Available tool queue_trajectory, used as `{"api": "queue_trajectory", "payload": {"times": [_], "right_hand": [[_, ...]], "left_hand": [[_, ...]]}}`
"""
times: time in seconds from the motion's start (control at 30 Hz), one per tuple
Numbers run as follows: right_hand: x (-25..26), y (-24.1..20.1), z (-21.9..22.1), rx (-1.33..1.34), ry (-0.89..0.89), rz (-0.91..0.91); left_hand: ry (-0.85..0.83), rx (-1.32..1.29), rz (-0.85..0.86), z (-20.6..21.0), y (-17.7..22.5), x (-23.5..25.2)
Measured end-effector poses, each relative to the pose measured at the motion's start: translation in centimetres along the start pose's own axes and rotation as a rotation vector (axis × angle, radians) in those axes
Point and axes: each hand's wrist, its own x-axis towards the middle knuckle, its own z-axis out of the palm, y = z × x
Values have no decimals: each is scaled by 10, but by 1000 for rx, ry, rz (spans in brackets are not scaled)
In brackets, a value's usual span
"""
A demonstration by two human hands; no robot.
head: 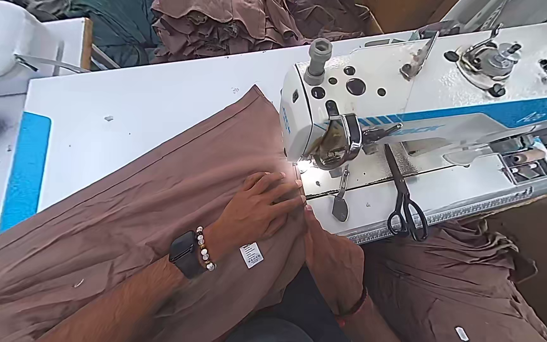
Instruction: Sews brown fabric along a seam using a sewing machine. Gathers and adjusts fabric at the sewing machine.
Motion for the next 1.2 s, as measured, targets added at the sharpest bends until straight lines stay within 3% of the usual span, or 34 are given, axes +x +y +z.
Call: {"api": "queue_trajectory", "payload": {"times": [0.27, 0.53, 0.6, 0.7, 0.77, 0.83, 1.0, 1.13, 1.2], "right_hand": [[51, 1, 10, -70, -16, -16], [83, -10, 21, -145, -34, 43], [82, -14, 26, -139, 14, 80], [74, -12, 32, -51, 126, 130], [70, -8, 30, 25, 153, 158], [65, -7, 26, 71, 128, 184], [57, -14, 20, 53, 78, 167], [68, -22, 22, -82, 7, 197], [71, -25, 23, -121, 0, 204]], "left_hand": [[59, 67, -21, -3, -34, 22], [61, 173, 271, -26, -95, 50], [24, 261, 180, -36, -73, 50], [-94, 266, -244, -27, -2, 26], [-100, 171, -419, -12, 14, 8], [-42, 40, -353, -3, -8, -3], [-54, 10, -129, -11, -58, 2], [-96, 80, -105, -15, -74, 12], [-82, 196, -177, -17, -59, 11]]}}
